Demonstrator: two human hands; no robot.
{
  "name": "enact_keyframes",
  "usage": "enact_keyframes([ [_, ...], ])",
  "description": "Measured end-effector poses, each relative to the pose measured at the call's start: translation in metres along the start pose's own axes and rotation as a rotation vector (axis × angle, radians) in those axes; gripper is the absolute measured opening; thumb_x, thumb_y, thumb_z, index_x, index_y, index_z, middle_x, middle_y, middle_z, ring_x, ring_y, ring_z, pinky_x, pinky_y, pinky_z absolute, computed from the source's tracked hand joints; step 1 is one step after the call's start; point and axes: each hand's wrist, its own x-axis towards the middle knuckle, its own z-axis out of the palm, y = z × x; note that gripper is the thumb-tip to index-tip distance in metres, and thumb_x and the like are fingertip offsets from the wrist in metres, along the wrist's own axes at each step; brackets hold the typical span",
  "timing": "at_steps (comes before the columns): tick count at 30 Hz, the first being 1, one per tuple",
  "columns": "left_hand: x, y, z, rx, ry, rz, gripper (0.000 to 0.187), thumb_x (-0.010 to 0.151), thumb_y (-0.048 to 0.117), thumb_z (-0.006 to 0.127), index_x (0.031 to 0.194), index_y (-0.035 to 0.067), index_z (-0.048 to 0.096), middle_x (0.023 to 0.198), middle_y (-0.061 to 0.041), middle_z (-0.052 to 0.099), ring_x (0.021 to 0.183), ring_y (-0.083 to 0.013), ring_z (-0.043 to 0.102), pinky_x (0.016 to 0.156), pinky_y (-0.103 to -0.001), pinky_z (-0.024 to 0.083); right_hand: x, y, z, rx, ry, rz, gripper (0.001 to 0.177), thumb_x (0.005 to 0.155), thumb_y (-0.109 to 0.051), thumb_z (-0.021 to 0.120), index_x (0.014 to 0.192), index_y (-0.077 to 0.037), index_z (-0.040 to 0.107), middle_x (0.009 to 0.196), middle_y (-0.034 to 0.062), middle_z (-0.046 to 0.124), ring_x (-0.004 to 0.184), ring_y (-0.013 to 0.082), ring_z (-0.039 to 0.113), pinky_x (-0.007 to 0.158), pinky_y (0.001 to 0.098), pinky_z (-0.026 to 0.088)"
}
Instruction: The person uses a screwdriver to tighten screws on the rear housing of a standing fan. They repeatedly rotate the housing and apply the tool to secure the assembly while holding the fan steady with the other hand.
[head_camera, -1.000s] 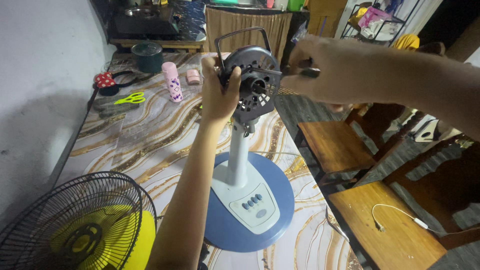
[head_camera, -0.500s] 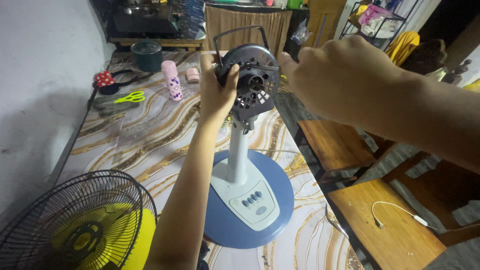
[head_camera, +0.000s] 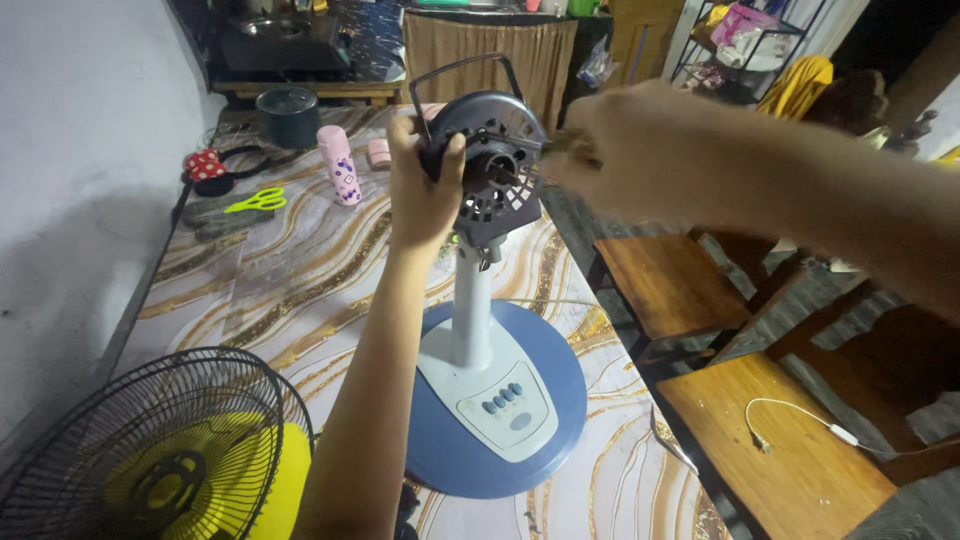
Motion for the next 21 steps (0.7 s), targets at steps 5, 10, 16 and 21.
enact_keyframes([
  [5,-0.001,0.007,0.001,0.048,0.005,0.019,0.029,0.106,0.009,0.065,0.125,0.003,0.045,0.110,-0.016,0.066,0.100,-0.0203,0.067,0.091,-0.032,0.054,-0.008,0.002,0.014,-0.760,0.284,-0.305,0.065,0.095,-0.028,0.067,0.142,0.011,0.044,0.100,0.0147,0.062,0.056,0.0122,0.064,0.042,0.0212,0.058],
  [10,0.002,0.015,0.002,0.024,0.002,-0.069,0.028,0.103,0.010,0.065,0.121,0.002,0.046,0.107,-0.016,0.068,0.098,-0.0200,0.071,0.087,-0.032,0.058,-0.008,0.000,0.025,-0.964,0.382,-0.295,0.060,0.102,-0.022,0.059,0.149,0.010,0.040,0.087,0.0134,0.067,0.046,0.0088,0.061,0.039,0.0219,0.056],
  [16,0.004,0.016,0.001,0.083,0.022,-0.094,0.030,0.100,0.009,0.065,0.122,0.003,0.046,0.105,-0.015,0.068,0.095,-0.0208,0.072,0.086,-0.034,0.057,0.011,-0.004,-0.002,0.021,0.036,-0.090,0.036,0.107,-0.031,0.054,0.106,0.002,0.071,0.069,0.0143,0.067,0.047,0.0165,0.057,0.045,0.0326,0.052],
  [21,0.001,0.008,0.006,0.155,0.069,0.048,0.028,0.103,0.008,0.066,0.123,0.002,0.047,0.108,-0.015,0.064,0.098,-0.0212,0.066,0.091,-0.034,0.054,0.018,0.009,-0.009,0.743,-0.072,0.116,0.042,0.096,-0.037,0.063,0.097,0.004,0.072,0.071,0.0107,0.065,0.050,0.0149,0.051,0.045,0.0316,0.041],
])
